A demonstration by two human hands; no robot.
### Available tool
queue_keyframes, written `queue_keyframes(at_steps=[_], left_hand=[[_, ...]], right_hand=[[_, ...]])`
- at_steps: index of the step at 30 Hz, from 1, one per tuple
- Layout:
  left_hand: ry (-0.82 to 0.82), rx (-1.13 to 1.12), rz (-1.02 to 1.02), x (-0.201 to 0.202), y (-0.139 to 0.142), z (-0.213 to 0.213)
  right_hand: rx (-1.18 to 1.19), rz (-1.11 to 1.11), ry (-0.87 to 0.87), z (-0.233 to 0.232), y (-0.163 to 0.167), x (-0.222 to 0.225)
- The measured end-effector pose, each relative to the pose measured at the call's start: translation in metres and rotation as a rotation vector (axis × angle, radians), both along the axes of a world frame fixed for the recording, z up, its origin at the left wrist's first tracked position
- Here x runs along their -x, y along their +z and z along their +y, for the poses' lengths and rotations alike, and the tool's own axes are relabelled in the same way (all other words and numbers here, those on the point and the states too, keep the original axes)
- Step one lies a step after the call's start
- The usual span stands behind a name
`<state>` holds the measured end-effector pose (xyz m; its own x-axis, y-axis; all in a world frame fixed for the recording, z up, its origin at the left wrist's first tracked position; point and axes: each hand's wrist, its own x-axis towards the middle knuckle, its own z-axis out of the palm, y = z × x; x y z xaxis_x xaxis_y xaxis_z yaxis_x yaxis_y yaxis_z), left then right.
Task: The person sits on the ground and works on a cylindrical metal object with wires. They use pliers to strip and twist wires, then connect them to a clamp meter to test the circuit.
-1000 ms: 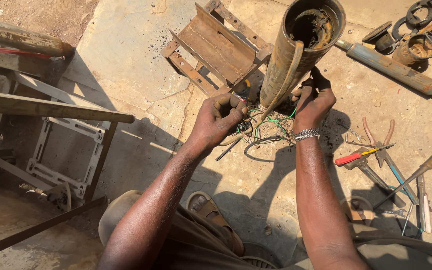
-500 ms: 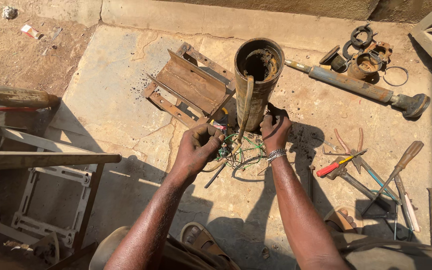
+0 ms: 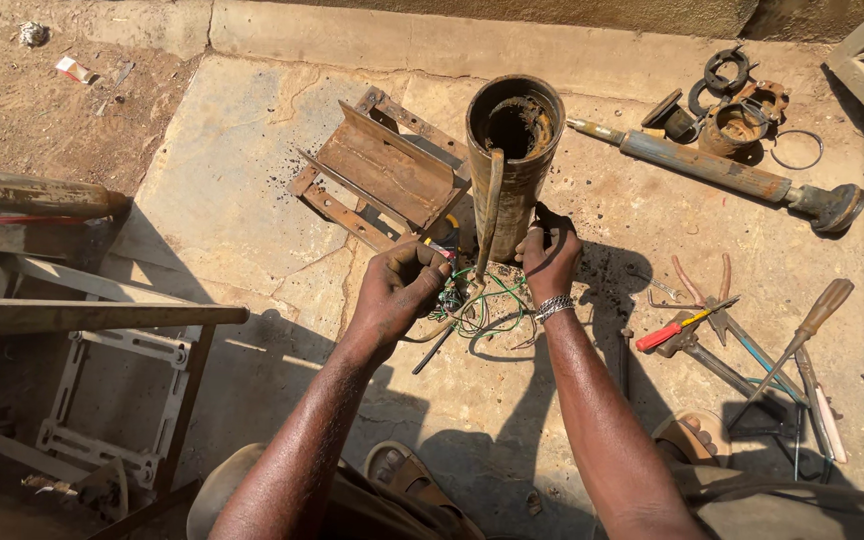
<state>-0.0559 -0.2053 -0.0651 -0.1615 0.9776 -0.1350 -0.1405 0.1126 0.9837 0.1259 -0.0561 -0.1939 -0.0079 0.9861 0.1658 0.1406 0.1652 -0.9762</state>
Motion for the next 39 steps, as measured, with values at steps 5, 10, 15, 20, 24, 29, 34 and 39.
queue_keyframes(at_steps=[5,10,15,20,24,29,34,39], left_hand=[[0.009,-0.024,0.014,0.000,0.004,0.002],[0.008,-0.018,0.046,-0.001,0.006,0.002],[0.021,-0.041,0.009,0.004,0.006,0.006],[0.097,0.002,-0.031,0.017,0.009,0.011],[0.114,0.013,-0.048,0.018,0.015,0.013],[0.061,-0.078,-0.075,0.006,0.021,0.012],[0.015,-0.083,-0.222,0.003,0.023,0.009],[-0.058,-0.126,-0.402,0.009,0.023,0.013]], right_hand=[[-0.069,0.158,0.029,0.012,0.010,-0.005],[-0.155,-0.043,-0.014,0.010,0.000,-0.003],[0.144,0.106,0.066,0.004,-0.007,-0.012],[-0.044,0.813,0.190,-0.007,0.052,-0.038],[-0.143,0.484,0.584,-0.037,0.105,-0.035],[-0.138,0.077,0.566,-0.073,0.104,0.000],[0.001,0.363,0.463,-0.073,0.082,-0.002],[0.007,0.513,0.453,-0.066,0.086,-0.020]])
